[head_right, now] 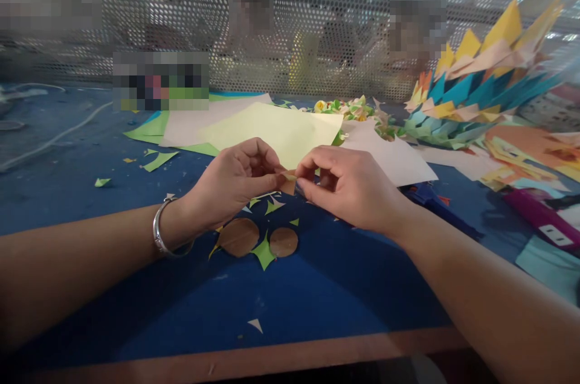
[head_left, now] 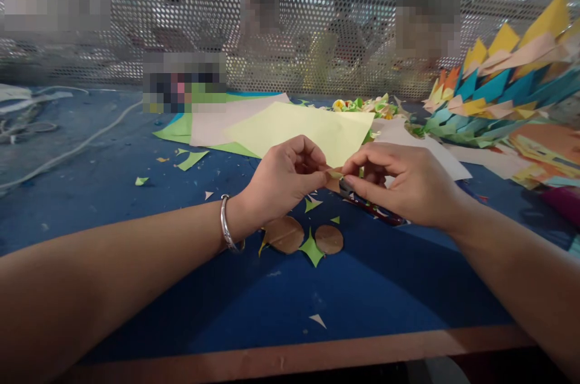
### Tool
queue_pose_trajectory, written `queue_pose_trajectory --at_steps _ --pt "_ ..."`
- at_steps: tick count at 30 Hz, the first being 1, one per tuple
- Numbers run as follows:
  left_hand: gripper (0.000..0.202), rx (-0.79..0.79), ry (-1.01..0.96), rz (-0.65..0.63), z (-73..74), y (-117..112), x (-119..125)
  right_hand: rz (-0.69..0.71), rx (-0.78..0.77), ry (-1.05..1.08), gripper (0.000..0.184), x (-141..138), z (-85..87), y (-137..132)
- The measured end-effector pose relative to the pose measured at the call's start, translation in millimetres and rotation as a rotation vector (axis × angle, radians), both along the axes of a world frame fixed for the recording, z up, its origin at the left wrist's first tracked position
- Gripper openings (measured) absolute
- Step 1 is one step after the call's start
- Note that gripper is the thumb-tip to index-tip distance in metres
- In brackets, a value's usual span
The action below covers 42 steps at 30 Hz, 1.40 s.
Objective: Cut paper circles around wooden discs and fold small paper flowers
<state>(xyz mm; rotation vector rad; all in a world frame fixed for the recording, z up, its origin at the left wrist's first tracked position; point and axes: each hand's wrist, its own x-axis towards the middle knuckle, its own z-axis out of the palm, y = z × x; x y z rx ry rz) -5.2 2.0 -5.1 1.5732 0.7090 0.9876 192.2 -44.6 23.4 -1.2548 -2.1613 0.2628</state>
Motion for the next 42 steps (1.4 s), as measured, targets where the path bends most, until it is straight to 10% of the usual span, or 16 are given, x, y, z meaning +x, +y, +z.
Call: queue_pose_trajectory --at_steps 21,42 --pt "0.022 -0.073 -0.108 -0.117 4.4 -2 0 -0.021 -0.258 0.220 0.011 1 0.2 1" --pt "0.023 -0.409 -0.089 -0.013 10.9 -12 6 -0.064 -0.086 0.103 0.014 -1 -0.3 -1"
